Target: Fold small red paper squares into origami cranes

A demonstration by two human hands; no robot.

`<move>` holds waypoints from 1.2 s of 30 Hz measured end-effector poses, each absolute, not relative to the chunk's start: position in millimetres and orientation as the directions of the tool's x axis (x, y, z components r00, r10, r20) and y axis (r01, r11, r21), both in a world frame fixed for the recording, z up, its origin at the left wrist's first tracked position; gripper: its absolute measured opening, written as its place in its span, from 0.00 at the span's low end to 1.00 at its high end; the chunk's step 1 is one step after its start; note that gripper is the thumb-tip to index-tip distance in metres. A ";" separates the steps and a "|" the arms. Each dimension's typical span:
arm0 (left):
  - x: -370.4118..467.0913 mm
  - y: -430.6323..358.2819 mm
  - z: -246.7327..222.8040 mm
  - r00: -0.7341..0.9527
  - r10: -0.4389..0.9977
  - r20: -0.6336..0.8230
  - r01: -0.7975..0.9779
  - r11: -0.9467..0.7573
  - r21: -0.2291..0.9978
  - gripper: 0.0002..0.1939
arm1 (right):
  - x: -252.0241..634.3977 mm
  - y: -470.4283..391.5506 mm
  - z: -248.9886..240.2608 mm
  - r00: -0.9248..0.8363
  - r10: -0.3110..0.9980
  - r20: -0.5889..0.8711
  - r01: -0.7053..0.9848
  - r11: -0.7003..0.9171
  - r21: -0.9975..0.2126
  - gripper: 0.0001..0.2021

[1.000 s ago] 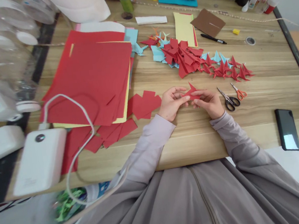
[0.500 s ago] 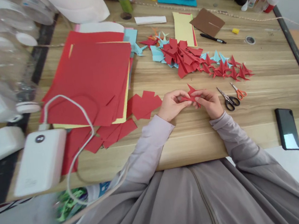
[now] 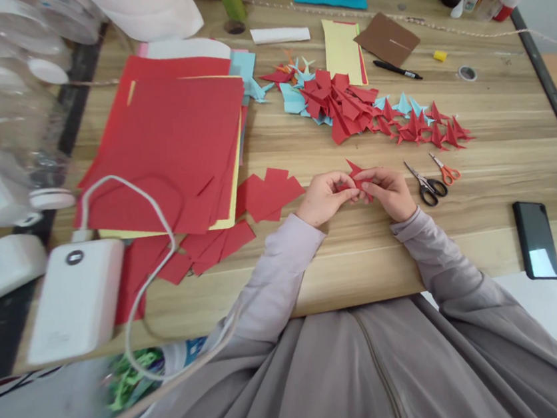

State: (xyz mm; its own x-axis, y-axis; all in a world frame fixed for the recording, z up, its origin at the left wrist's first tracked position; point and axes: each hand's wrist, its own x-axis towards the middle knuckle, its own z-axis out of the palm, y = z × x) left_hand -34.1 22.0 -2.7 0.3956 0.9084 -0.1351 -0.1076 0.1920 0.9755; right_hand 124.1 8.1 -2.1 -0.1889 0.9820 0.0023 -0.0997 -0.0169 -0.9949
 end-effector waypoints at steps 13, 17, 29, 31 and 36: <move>-33.8 21.1 6.1 0.339 0.920 -0.195 -0.131 0.251 0.959 0.11 | 125.5 6.5 -3.4 -0.229 0.973 -0.009 -0.044 -0.020 -0.999 0.15; -34.1 21.2 7.1 0.335 0.923 -0.191 -0.117 0.242 0.963 0.09 | 125.4 6.5 -2.3 -0.235 0.972 -0.018 -0.032 -0.026 -0.999 0.15; -34.3 20.1 7.2 0.330 0.924 -0.195 -0.137 0.251 0.958 0.08 | 126.8 6.7 0.2 -0.252 0.967 -0.046 -0.070 -0.066 -0.995 0.14; -34.3 20.2 7.1 0.331 0.923 -0.196 -0.134 0.252 0.959 0.08 | 126.3 6.9 0.3 -0.246 0.968 -0.049 -0.055 -0.065 -0.996 0.14; -33.7 20.2 5.3 0.357 0.913 -0.195 -0.164 0.267 0.949 0.09 | 125.5 7.1 0.5 -0.254 0.966 -0.054 -0.019 -0.061 -0.998 0.16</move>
State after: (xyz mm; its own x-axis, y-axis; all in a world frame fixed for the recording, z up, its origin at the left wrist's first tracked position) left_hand -33.7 20.2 5.3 0.3571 0.9134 -0.1954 -0.1643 0.2673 0.9495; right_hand 125.5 7.1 0.5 -0.2536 0.9658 -0.0540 -0.0191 -0.0608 -0.9980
